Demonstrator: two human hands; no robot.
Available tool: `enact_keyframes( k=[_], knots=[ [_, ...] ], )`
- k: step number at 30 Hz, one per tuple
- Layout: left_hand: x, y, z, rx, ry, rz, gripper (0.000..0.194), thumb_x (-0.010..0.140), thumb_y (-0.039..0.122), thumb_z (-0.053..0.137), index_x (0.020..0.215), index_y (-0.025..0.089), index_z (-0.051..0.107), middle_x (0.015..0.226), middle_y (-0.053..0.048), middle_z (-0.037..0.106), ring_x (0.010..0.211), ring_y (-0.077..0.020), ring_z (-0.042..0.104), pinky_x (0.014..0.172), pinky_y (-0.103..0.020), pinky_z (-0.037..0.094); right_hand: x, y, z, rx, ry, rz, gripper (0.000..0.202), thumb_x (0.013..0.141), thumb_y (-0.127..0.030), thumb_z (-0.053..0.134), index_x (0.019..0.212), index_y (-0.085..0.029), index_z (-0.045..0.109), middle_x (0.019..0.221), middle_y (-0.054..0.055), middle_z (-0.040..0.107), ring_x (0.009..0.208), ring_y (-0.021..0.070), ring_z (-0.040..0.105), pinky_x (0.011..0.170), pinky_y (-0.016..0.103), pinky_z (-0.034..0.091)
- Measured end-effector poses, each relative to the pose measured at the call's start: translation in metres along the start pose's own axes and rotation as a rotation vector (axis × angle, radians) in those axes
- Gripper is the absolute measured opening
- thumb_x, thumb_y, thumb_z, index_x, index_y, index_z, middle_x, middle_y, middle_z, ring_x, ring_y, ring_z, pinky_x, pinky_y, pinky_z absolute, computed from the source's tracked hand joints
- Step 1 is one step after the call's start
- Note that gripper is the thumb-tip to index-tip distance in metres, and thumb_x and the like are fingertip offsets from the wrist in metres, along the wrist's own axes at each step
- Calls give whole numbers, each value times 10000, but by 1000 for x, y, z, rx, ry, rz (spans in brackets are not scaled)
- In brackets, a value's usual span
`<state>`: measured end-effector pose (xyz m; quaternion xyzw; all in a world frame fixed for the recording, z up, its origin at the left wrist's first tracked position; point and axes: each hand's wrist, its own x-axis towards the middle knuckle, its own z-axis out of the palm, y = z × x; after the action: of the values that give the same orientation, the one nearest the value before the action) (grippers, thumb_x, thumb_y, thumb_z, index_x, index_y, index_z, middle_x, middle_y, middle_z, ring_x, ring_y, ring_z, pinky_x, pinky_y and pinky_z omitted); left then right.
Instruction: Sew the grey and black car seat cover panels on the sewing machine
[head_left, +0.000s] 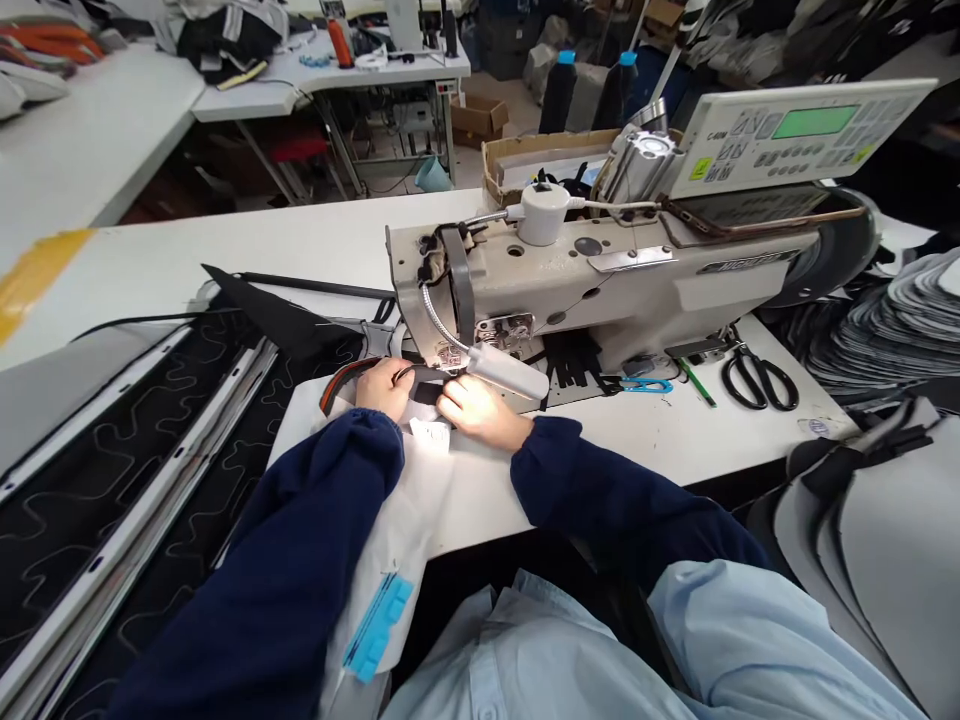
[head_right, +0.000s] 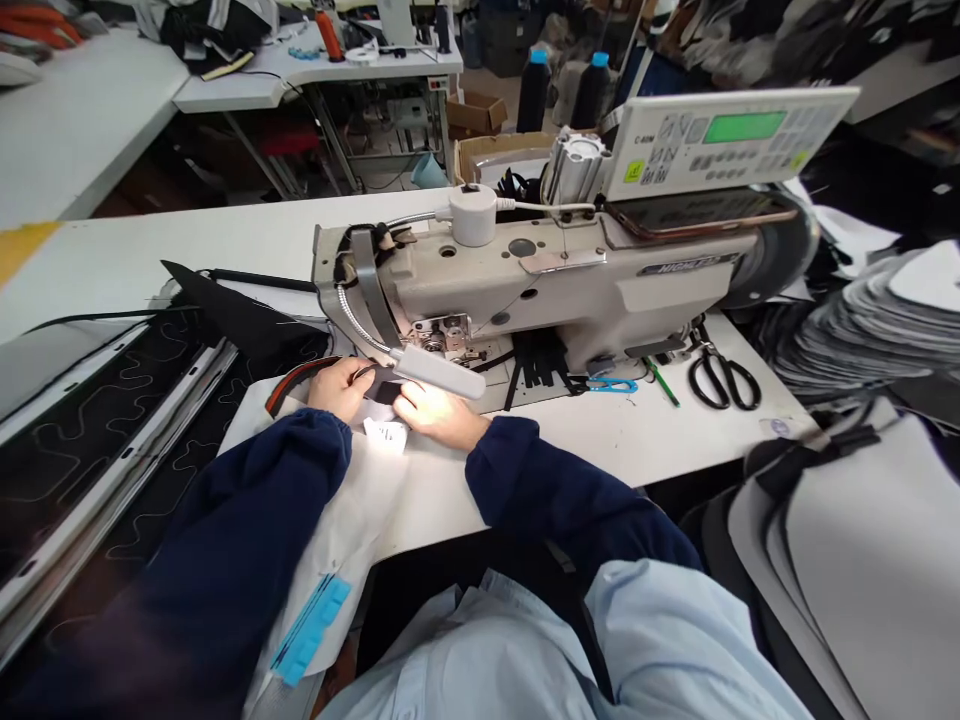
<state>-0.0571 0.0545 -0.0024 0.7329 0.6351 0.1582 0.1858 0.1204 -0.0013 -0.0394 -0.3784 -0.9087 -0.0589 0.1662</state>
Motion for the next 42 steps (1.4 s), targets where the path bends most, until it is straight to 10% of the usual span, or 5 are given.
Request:
enact_keyframes(
  k=[8, 15, 21, 28, 42],
  knots=[
    [1, 1, -2, 33, -3, 6, 265, 822, 228, 466, 976, 181, 676, 979, -46, 700, 919, -205, 641, 844, -283, 500, -16, -34, 8, -73, 28, 186, 298, 942, -73, 295, 921, -60, 592, 991, 195, 566, 1043, 279, 522, 952, 439, 427],
    [-7, 7, 3, 202, -102, 385, 276, 828, 181, 466, 981, 165, 695, 1057, -68, 653, 1044, -233, 577, 940, -301, 461, -10, -27, -9, -24, -123, 179, 298, 919, -50, 300, 992, -72, 588, 909, 150, 587, 861, 228, 570, 852, 382, 484],
    [-9, 8, 1, 373, -253, 663, 345, 851, 141, 425, 1008, 188, 729, 950, -88, 651, 923, -228, 543, 854, -328, 468, -22, -36, -13, 32, 42, 185, 386, 953, -213, 403, 1306, -64, 451, 1175, 205, 555, 1125, 286, 503, 908, 423, 458],
    [-19, 3, 13, 335, -31, 816, 372, 802, 41, 441, 942, 246, 718, 879, -33, 706, 916, -214, 568, 922, -462, 344, -22, -42, -7, -162, 119, -46, 295, 917, -28, 337, 903, -74, 628, 877, 149, 647, 877, 229, 596, 892, 437, 460],
    [-15, 11, 20, 327, -89, 809, 265, 808, 143, 483, 877, 186, 735, 755, -67, 668, 823, -203, 599, 778, -326, 438, -20, -31, -3, -146, 134, -70, 308, 909, -19, 350, 767, -124, 603, 730, 86, 599, 760, 193, 559, 829, 451, 475]
  ],
)
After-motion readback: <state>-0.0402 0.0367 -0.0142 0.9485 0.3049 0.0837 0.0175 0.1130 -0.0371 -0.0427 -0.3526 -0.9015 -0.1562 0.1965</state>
